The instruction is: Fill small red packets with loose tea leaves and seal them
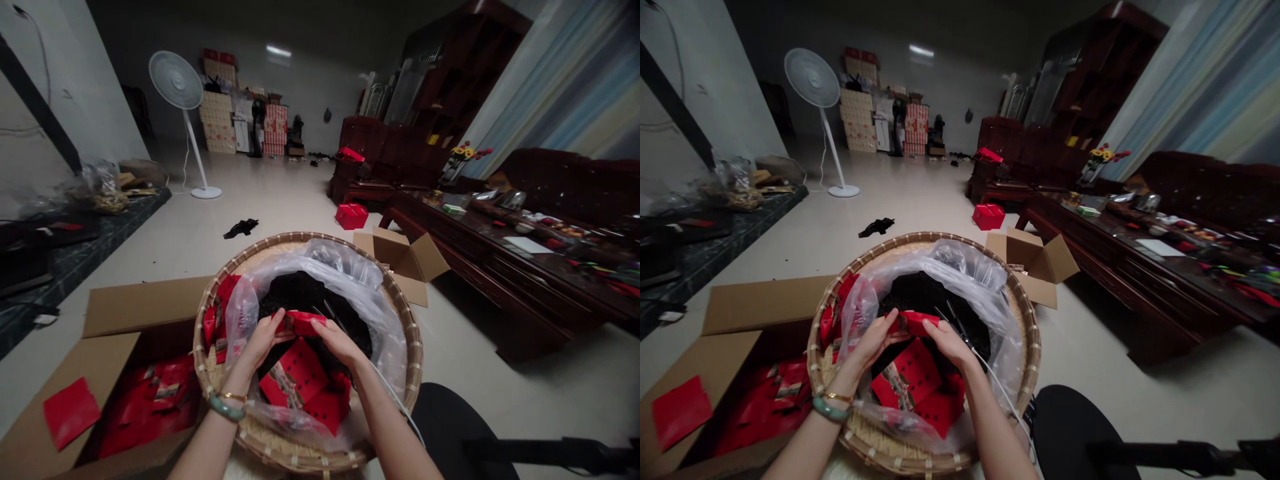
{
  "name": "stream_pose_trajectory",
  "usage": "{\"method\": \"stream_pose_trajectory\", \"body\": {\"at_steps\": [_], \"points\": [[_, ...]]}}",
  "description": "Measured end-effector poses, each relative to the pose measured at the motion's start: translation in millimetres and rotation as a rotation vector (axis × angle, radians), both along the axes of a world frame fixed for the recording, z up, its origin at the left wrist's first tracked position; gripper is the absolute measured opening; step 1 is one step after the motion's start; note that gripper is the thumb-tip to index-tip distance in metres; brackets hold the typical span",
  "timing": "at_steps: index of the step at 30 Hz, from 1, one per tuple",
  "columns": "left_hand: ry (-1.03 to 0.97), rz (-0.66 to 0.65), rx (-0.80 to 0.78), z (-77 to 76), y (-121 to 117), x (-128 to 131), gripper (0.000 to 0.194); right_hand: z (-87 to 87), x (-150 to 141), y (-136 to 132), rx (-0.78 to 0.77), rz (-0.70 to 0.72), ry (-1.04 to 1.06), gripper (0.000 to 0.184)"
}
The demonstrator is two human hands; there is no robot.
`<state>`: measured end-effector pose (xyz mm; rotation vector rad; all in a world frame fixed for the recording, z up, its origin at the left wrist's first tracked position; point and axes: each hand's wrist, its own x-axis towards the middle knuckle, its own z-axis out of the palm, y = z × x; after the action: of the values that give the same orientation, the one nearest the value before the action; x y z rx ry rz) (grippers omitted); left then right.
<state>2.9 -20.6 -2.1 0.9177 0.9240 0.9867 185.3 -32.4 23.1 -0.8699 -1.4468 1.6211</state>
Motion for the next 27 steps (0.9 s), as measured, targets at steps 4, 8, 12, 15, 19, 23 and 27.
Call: {"method": "stream_pose_trajectory", "body": {"at_steps": [4, 8, 12, 15, 19, 23, 27], "points": [[0.575, 0.378, 0.436, -4.9, 2.6, 3.7, 0.055, -0.5, -1.8, 7.2, -0.069, -0.053, 0.0, 0.053], [1.08, 0.318, 0.972, -3.0, -4.8, 11.6, 0.07, -4.1, -6.4, 17.7, -0.047, -0.091, -0.058, 0.059], [1.199, 0.207, 1.066, -6.4, -2.6, 15.3, 0.069, -6.0, -14.9, 22.1, 0.042, -0.084, -0.261, 0.059], [1.113, 0.223, 1.071, -13.3, 4.9, 12.6, 0.063, 0.9, -16.4, 21.7, 0.097, -0.031, -0.294, 0.057], [1.002, 0.368, 1.027, -18.3, 11.4, 5.1, 0.052, 10.7, -6.2, 29.5, 0.064, -0.046, -0.131, 0.062], [0.925, 0.52, 0.87, -17.6, 12.8, -1.9, 0.048, -0.1, 4.7, 57.1, 0.085, -0.338, -0.223, 0.053], [0.888, 0.6, 0.706, -18.8, 13.2, -3.7, 0.049, -19.0, -1.0, 94.2, 0.305, -0.331, -0.803, 0.049]]}}
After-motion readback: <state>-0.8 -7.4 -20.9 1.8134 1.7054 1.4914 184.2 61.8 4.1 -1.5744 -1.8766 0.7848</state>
